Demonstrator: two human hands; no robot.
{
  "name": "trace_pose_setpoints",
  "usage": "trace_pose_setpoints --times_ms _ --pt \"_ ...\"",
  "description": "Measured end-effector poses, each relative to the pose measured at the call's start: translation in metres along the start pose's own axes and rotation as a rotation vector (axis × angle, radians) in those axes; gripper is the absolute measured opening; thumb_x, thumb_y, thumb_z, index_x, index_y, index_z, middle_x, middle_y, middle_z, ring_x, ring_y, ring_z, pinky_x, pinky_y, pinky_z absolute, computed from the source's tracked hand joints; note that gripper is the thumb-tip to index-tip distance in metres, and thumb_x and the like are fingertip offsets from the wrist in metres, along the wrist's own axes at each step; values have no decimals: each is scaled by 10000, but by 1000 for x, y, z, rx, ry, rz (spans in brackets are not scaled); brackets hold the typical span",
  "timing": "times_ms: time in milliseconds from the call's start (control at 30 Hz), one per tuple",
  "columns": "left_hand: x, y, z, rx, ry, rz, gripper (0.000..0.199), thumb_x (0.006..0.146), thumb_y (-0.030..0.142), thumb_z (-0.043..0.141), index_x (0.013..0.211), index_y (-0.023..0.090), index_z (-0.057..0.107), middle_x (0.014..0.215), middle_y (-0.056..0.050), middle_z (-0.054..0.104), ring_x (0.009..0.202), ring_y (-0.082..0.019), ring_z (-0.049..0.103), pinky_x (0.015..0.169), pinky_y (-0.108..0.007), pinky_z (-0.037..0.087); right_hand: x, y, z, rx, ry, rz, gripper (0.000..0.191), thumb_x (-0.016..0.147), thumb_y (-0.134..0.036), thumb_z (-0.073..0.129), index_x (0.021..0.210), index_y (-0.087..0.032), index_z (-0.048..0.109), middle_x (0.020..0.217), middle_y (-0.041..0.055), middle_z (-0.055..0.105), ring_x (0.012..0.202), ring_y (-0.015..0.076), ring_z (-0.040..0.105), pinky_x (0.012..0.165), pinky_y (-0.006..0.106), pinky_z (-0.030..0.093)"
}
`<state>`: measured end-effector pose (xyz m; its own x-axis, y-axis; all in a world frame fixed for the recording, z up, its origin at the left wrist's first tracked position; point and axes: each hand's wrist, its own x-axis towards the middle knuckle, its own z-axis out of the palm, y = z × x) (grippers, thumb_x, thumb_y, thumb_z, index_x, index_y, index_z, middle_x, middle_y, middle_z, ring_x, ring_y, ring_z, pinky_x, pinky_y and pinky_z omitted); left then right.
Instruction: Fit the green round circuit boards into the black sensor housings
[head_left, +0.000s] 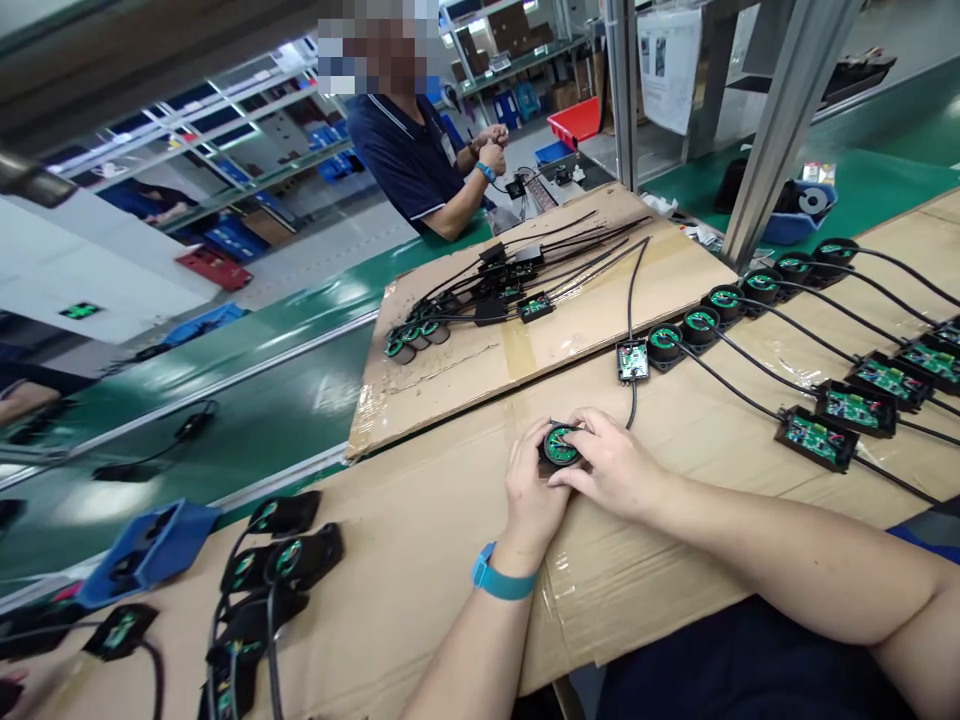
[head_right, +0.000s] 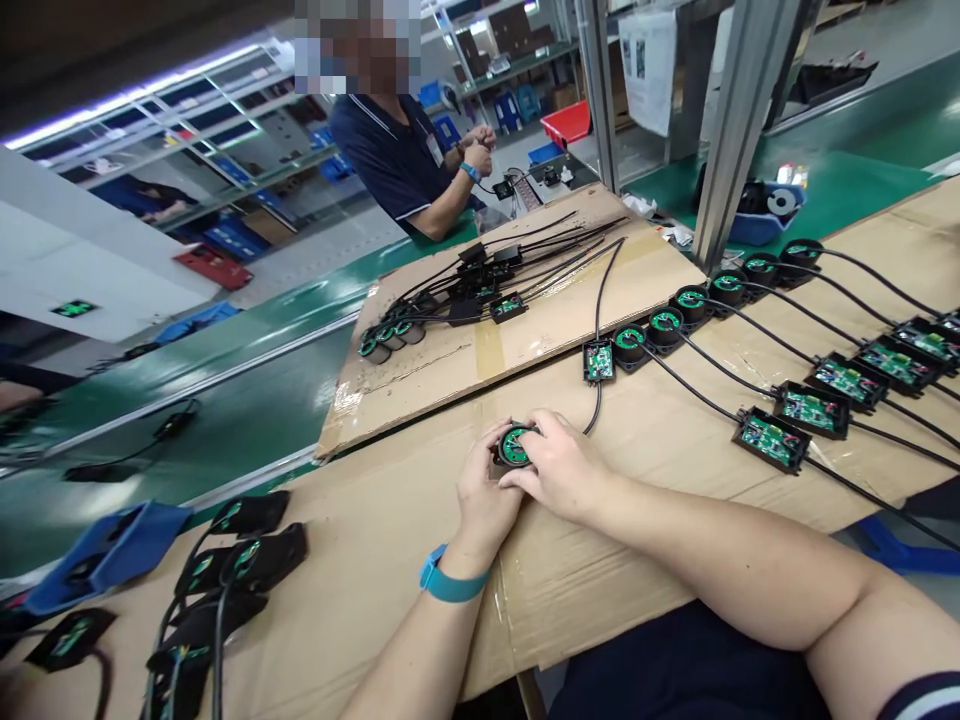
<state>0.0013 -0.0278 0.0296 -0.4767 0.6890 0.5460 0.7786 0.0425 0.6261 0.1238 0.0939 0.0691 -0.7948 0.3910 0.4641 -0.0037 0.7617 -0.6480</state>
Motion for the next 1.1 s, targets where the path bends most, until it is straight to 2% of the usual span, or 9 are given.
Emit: trace_pose_setpoints --times_ms 133,300,400,467,667,800,867,1000,1100 --pt "-3 -1 2 -57 -2 -87 552 831 308 797 1327 206 577 1311 -132 662 1221 -277 645 1075 -491 532 1 2 -7 -41 -100 -68 402 856 -302 793 1195 -131 662 1289 170 624 1197 303 588 1059 473 528" --pt "1 -3 -1 -57 -194 -121 539 829 358 796 1313 225 600 1239 -125 702 1144 -283 680 1032 -483 558 6 12 -7 -42 -238 34 331 851 -294 796 1129 -148 692 1137 122 708 1093 273 653 1012 443 546" --pt "1 -8 -6 -94 -251 -114 872 675 586 879 1387 216 539 1319 -160 664 1211 -336 646 1071 -533 526 11 16 -5 -83 -315 37 357 844 -266 792 1166 -144 699 1177 134 706 1129 282 656 1029 441 536" --pt "0 -11 -10 -195 -266 -125 1072 619 781 789 1460 200 465 1375 -192 626 1265 -361 616 1103 -548 500 12 15 -7 -128 -350 8 350 844 -254 783 1167 -141 708 1190 146 704 1118 293 666 1016 447 541" --pt "-1 -14 -17 -315 17 -114 963 817 895 360 1422 160 501 1353 -216 621 1258 -342 619 1078 -514 500 6 0 -18 -155 -112 -120 308 947 -335 641 1188 -155 706 1266 185 671 1098 281 680 982 409 542" --pt "2 -16 -18 -223 195 -102 907 860 873 282 1310 142 573 1235 -208 666 1136 -320 663 978 -490 525 7 -3 -12 -264 -340 35 252 932 -340 645 1085 -161 733 1134 162 710 912 263 726 844 365 573" --pt "2 -18 -19 -226 208 -114 884 874 861 275 1289 143 580 1211 -203 669 1085 -306 669 931 -471 534 7 -4 -8 -265 -407 67 245 933 -347 643 1073 -167 734 1116 151 711 896 257 727 830 353 573" --pt "1 -19 -21 -234 166 -103 910 853 887 262 1295 161 586 1235 -191 663 1029 -285 649 909 -449 518 5 -8 -3 -209 -250 42 333 982 -349 584 1244 -166 681 1302 187 642 1097 272 685 957 365 539" --pt "1 -18 -24 -220 74 -85 967 810 927 280 1323 165 580 1260 -191 653 992 -276 632 889 -438 507 7 -10 -2 -220 -388 87 291 973 -325 606 1189 -156 701 1213 175 678 1027 271 695 904 372 541"
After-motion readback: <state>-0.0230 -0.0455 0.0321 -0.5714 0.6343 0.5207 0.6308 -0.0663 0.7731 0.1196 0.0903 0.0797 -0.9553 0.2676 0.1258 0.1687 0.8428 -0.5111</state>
